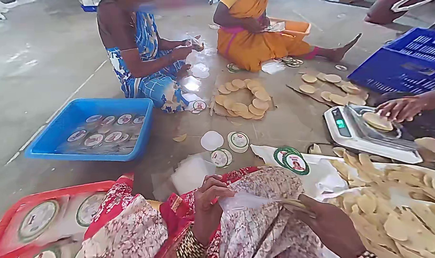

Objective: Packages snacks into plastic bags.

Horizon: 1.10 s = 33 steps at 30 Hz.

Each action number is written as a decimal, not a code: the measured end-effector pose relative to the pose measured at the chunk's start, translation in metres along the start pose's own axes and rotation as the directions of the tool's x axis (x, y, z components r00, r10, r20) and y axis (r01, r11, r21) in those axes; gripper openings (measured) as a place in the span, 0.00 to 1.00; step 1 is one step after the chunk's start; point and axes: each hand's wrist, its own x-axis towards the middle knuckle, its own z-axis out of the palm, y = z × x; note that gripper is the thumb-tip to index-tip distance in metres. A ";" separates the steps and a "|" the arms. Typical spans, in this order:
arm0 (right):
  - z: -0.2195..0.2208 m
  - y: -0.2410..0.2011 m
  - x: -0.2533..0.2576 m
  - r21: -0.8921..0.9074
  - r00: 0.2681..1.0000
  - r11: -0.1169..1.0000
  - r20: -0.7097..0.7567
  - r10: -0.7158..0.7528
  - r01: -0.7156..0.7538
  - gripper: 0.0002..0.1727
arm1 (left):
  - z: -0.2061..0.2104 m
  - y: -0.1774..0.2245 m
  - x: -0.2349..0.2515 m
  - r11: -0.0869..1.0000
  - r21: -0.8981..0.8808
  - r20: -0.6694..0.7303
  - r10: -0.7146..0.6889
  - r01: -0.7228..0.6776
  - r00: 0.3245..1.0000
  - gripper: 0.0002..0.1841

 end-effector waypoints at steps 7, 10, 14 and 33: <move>0.018 0.024 -0.004 0.315 0.997 0.948 -0.079 -0.012 0.036 0.20 | -0.001 0.002 0.001 1.000 0.003 -0.013 0.017 -0.017 1.000 0.07; 0.020 0.025 -0.011 0.382 0.991 0.924 -0.123 0.046 0.004 0.25 | 0.000 0.005 0.002 1.000 -0.020 -0.034 -0.004 0.003 0.999 0.06; 0.027 0.023 -0.021 0.370 0.985 0.926 -0.173 -0.011 0.075 0.31 | 0.000 0.006 0.002 0.998 -0.062 -0.039 -0.001 -0.001 0.999 0.05; -0.080 -0.105 -0.043 0.558 0.721 0.526 -0.206 -0.662 0.642 0.18 | 0.000 0.003 0.001 0.997 -0.071 0.023 0.031 -0.029 0.999 0.07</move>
